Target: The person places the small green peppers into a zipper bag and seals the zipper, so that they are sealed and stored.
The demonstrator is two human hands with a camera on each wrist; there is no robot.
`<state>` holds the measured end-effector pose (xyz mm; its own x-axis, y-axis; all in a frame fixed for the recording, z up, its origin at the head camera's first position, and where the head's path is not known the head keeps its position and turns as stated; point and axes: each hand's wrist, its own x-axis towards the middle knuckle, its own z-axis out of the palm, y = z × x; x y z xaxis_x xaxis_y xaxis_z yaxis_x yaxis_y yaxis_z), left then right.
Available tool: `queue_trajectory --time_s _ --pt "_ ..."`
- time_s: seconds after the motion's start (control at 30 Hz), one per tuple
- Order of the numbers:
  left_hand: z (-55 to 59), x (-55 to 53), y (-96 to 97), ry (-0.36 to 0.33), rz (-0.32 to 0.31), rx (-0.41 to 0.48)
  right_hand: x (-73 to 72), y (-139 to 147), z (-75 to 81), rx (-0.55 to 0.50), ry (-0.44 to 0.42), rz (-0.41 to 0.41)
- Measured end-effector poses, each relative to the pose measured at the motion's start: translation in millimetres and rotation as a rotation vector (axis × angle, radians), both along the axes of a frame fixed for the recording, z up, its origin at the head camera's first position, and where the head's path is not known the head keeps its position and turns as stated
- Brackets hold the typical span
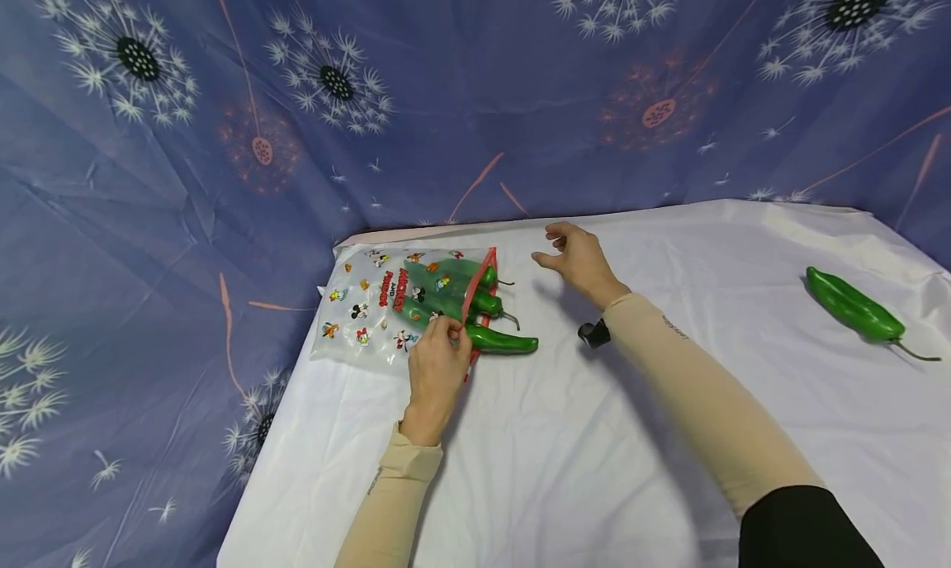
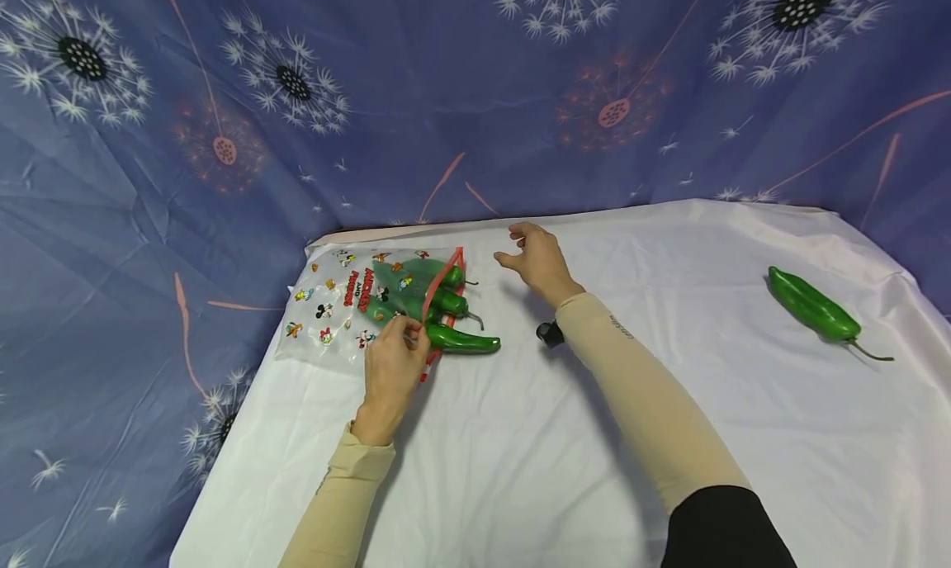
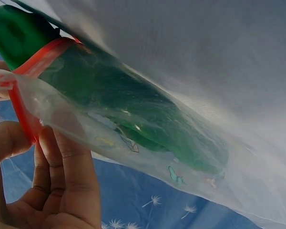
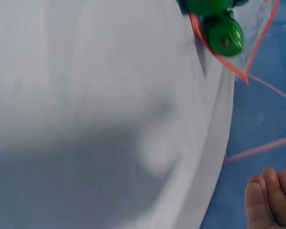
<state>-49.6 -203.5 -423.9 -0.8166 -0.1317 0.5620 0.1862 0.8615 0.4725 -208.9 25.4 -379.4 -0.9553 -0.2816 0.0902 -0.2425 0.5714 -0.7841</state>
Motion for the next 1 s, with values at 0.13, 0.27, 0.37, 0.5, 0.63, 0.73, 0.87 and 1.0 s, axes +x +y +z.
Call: queue_trajectory --time_s 0.13,0.27,0.37,0.5,0.63,0.73,0.87,1.0 --pt "-0.3 -0.4 -0.1 -0.006 0.007 0.001 -0.8 23.4 6.7 0.000 0.013 -0.026" --pt "0.5 -0.8 -0.1 -0.003 0.007 -0.001 -0.9 53.1 11.7 0.005 0.019 -0.081" --pt "0.4 -1.0 -0.3 -0.001 0.007 -0.002 0.6 75.7 15.3 0.019 0.009 -0.116" --pt "0.1 -1.3 -0.8 0.006 0.012 -0.003 4.7 101.5 22.3 0.045 0.002 -0.142" --pt "-0.1 -1.0 -0.3 0.005 0.005 -0.001 9.1 127.3 26.9 0.062 0.011 -0.167" --pt "-0.2 -0.3 0.4 -0.002 0.002 0.002 12.0 149.4 27.8 0.087 0.008 -0.197" --pt "0.4 0.0 0.8 -0.004 0.006 0.007 16.6 181.4 28.2 0.127 -0.017 -0.249" --pt "0.0 0.2 0.4 0.001 0.005 0.010 23.4 212.8 28.6 0.163 -0.025 -0.292"
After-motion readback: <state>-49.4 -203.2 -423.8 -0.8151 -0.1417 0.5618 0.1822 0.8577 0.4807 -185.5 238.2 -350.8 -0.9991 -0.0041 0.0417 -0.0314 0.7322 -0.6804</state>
